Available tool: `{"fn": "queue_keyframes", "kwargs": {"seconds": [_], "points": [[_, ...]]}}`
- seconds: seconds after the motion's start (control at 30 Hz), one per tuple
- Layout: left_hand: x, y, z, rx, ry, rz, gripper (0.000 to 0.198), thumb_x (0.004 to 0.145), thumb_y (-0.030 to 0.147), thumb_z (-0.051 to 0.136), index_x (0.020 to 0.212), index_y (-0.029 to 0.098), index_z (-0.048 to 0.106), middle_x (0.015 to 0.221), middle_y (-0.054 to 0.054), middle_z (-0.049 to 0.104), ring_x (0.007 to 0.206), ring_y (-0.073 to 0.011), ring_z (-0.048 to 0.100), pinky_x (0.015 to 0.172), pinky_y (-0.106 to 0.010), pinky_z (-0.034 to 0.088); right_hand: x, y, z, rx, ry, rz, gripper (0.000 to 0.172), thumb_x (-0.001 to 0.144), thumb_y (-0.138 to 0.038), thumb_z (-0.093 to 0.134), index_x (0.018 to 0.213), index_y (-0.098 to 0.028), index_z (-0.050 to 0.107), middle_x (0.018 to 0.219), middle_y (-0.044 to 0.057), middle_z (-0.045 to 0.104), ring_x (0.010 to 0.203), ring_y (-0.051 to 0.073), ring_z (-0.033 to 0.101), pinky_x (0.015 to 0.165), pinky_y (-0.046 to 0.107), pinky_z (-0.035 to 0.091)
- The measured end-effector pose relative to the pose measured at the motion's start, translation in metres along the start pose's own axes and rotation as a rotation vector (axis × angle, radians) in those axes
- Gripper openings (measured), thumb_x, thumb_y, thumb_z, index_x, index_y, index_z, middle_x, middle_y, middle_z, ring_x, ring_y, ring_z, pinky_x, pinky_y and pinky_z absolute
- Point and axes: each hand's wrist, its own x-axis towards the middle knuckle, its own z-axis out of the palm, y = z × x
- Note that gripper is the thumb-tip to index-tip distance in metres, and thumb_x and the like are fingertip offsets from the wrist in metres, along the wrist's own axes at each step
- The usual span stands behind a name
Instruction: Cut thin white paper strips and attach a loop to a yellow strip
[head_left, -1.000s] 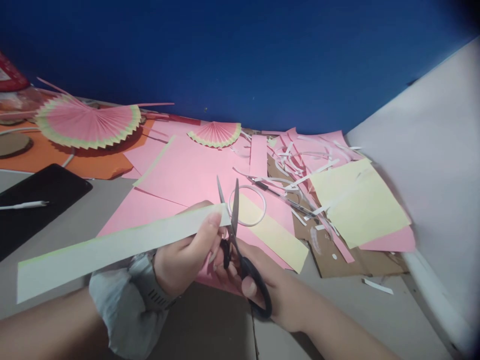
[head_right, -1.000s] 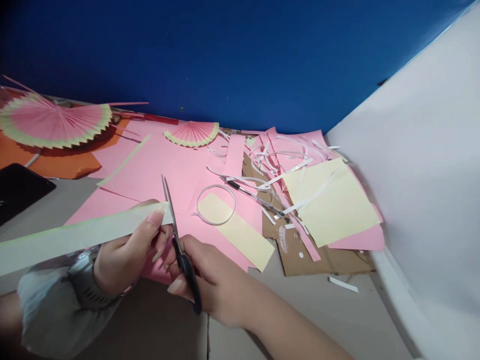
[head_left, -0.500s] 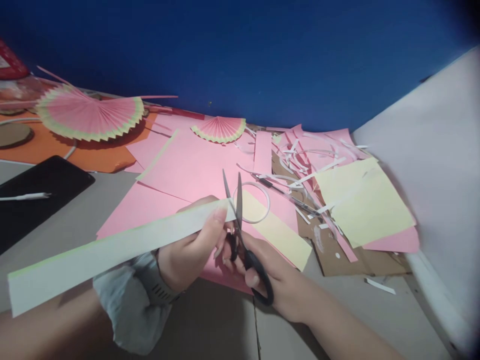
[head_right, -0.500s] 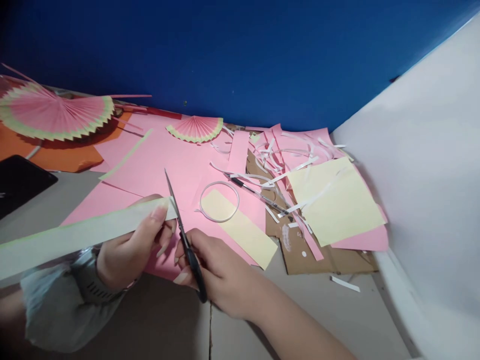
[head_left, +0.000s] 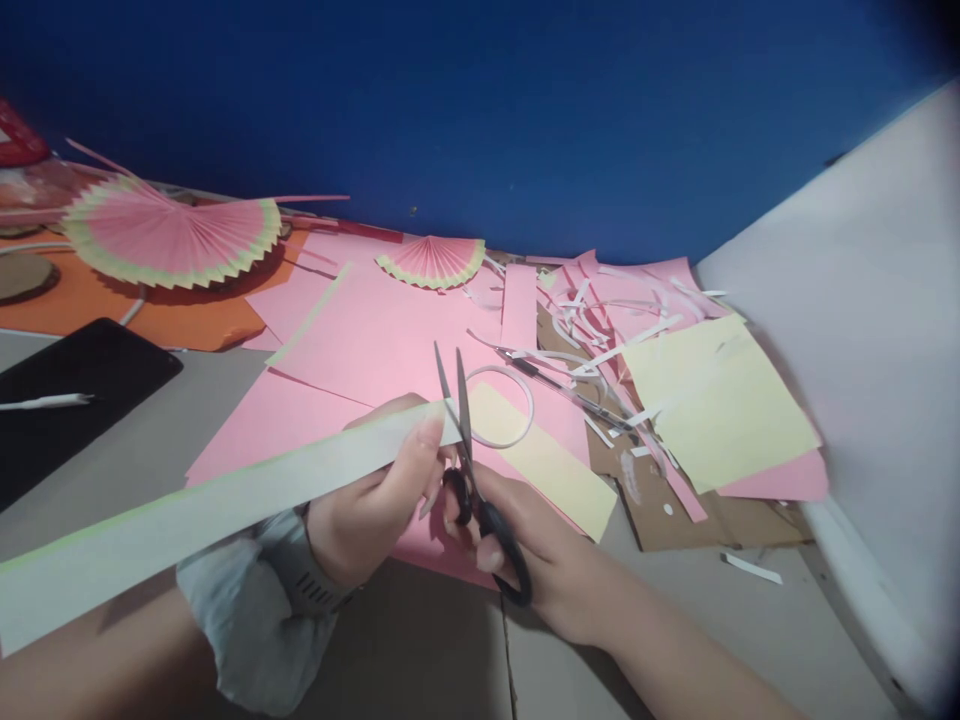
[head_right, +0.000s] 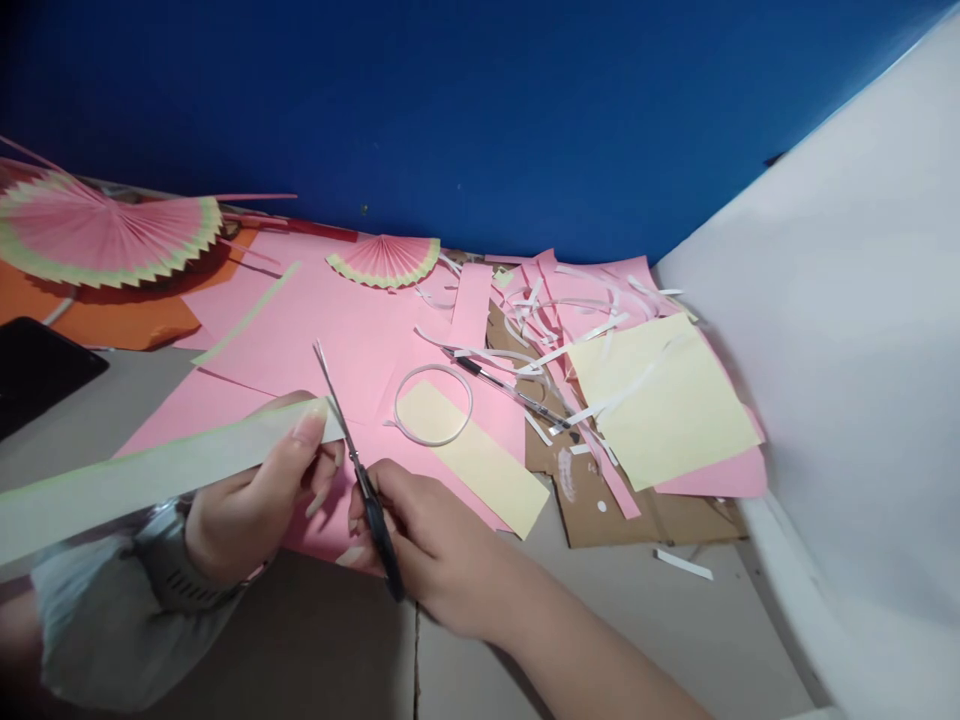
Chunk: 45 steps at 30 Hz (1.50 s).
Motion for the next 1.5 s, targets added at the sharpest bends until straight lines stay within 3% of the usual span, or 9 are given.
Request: {"fn": "queue_keyframes", "kwargs": {"seconds": [0.27,0.4,0.63,0.9,1.5], "points": [[-0.0006,-0.0004,-0.0002,0.036,0.023,0.059,0.040,0.091,0.027,0.041,0.052,0.021,0.042,0.045,0.005,0.045,0.043,-0.0081,0.044,0.050,-0.022,0.040,-0.0014,0.0028,0.0007,0.120,-0.076,-0.043,0.017,0.078,-0.023,0.049,0.093,-0.018,0.042,0.076,-0.001,0.041,0.064,0.012,0.035,0.061,0.027,0.035],[-0.0013,0.0020,-0.0005,-0.015,-0.040,0.057,0.038,0.092,0.027,0.039,0.055,0.022,0.045,0.042,0.006,0.050,0.040,-0.0083,0.046,0.044,-0.022,0.039,-0.0020,0.0022,0.0003,0.128,-0.083,-0.032,0.017,0.078,-0.024,0.051,0.091,-0.018,0.042,0.075,-0.001,0.041,0.064,0.012,0.034,0.060,0.027,0.035],[-0.0016,0.0017,-0.0011,0.002,-0.032,0.070,0.041,0.091,0.024,0.040,0.051,0.021,0.042,0.043,0.006,0.048,0.040,-0.0069,0.044,0.047,-0.020,0.041,-0.0014,0.0014,0.0005,0.134,-0.067,-0.009,0.034,0.082,-0.049,0.052,0.091,-0.018,0.043,0.076,0.000,0.041,0.063,0.012,0.035,0.058,0.027,0.034],[-0.0002,0.0032,0.0001,-0.049,-0.059,0.005,0.040,0.092,0.028,0.038,0.052,0.023,0.041,0.040,0.006,0.050,0.038,-0.0093,0.049,0.041,-0.023,0.041,-0.0005,-0.0013,0.0012,0.161,-0.046,0.037,0.040,0.080,-0.056,0.052,0.083,-0.019,0.038,0.074,-0.001,0.042,0.064,0.012,0.037,0.056,0.025,0.032],[0.0017,0.0041,0.0006,-0.009,-0.010,0.082,0.036,0.090,0.017,0.040,0.054,0.022,0.041,0.044,0.006,0.050,0.042,-0.0073,0.049,0.047,-0.018,0.043,-0.0012,-0.0010,0.0017,0.110,-0.044,-0.013,0.019,0.090,-0.037,0.044,0.087,-0.019,0.038,0.082,0.002,0.046,0.069,0.013,0.040,0.061,0.026,0.036]]}}
